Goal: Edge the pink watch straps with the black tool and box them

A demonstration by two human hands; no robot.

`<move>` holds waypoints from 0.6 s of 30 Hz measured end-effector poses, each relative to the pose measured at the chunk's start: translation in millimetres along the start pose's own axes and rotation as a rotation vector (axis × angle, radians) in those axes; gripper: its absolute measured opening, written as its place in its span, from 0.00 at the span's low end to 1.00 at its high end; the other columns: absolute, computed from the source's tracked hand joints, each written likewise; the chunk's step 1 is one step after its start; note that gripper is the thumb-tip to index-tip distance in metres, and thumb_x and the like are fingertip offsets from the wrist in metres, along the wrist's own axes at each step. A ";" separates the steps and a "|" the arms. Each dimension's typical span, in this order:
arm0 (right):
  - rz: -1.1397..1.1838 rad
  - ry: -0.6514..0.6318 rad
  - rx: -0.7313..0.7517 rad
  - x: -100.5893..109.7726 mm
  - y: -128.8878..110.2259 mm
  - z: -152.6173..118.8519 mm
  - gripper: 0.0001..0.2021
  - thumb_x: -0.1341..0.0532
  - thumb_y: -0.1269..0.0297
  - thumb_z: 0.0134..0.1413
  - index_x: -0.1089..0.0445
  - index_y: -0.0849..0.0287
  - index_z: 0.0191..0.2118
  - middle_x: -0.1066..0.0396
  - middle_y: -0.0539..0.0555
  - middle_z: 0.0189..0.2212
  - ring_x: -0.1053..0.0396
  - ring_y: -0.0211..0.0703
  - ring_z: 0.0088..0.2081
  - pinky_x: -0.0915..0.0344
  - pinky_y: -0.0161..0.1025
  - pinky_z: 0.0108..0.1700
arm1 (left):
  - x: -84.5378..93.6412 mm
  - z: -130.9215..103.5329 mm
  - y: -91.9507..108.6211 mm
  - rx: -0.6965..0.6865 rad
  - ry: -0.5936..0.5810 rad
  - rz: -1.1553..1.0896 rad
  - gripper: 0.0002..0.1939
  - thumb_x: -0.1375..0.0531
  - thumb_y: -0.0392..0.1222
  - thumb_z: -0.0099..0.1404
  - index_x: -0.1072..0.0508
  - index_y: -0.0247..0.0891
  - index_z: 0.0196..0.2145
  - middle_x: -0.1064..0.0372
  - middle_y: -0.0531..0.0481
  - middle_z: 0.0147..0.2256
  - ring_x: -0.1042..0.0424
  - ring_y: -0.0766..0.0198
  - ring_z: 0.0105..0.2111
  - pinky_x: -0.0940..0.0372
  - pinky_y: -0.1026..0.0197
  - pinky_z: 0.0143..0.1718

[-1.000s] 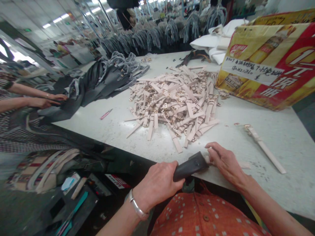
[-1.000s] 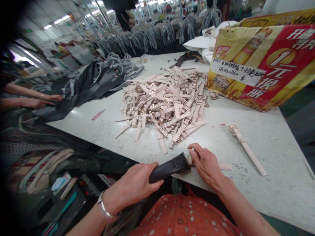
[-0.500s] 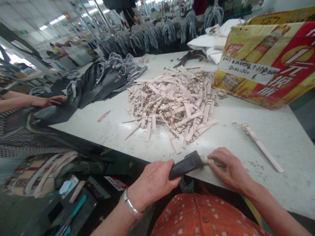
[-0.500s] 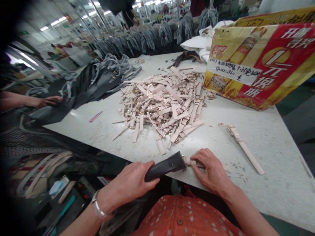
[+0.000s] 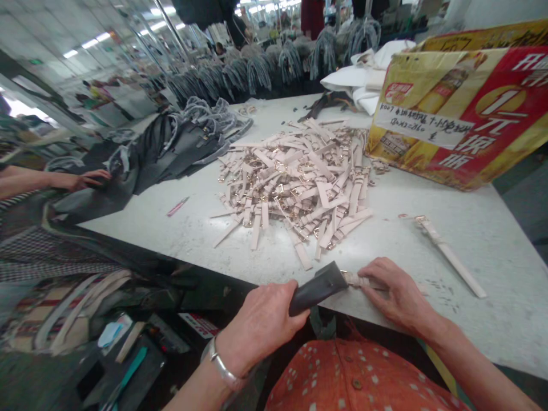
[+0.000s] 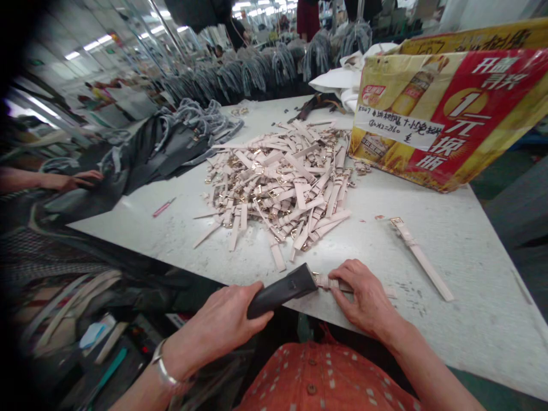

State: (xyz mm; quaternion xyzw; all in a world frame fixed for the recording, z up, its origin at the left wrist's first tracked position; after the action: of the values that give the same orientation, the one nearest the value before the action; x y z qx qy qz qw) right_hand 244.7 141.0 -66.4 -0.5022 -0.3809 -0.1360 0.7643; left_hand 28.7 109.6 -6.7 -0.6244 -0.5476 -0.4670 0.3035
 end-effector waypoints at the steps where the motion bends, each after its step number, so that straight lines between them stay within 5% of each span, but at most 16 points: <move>1: -0.004 0.001 0.000 -0.1 -0.2 0.1 0.07 0.44 0.67 0.57 0.30 0.58 0.39 0.32 0.56 0.33 0.34 0.46 0.37 0.36 0.43 0.39 | 0.6 1.1 3.1 -0.005 0.004 0.005 0.12 0.49 0.51 0.63 0.32 0.42 0.34 0.27 0.50 0.28 0.26 0.55 0.30 0.38 0.60 0.30; 14: 0.020 0.005 0.026 -3.0 2.2 -0.9 0.11 0.43 0.71 0.53 0.30 0.57 0.42 0.32 0.56 0.35 0.35 0.46 0.38 0.37 0.43 0.40 | -5.3 -2.1 -1.5 0.129 0.027 -0.038 0.12 0.47 0.52 0.62 0.33 0.42 0.36 0.26 0.49 0.29 0.25 0.52 0.33 0.37 0.58 0.31; 18: 0.042 0.016 0.017 -1.9 1.2 -1.7 0.13 0.42 0.72 0.50 0.31 0.59 0.43 0.32 0.56 0.36 0.35 0.47 0.39 0.37 0.44 0.41 | -4.6 -8.0 11.6 0.065 -0.012 -0.010 0.12 0.48 0.52 0.63 0.32 0.44 0.36 0.25 0.50 0.29 0.24 0.52 0.32 0.37 0.57 0.31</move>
State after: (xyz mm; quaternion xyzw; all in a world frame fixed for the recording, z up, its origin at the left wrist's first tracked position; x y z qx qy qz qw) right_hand 244.9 139.7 -68.9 -0.5025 -0.3654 -0.1206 0.7742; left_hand 38.1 98.1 -6.3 -0.6142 -0.5674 -0.4470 0.3179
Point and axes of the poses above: each hand's wrist, its own z-axis towards the middle knuckle, its own x-axis out of the back of the hand, y = z × x, the point moved 7 cm from there along z, towards the middle knuckle
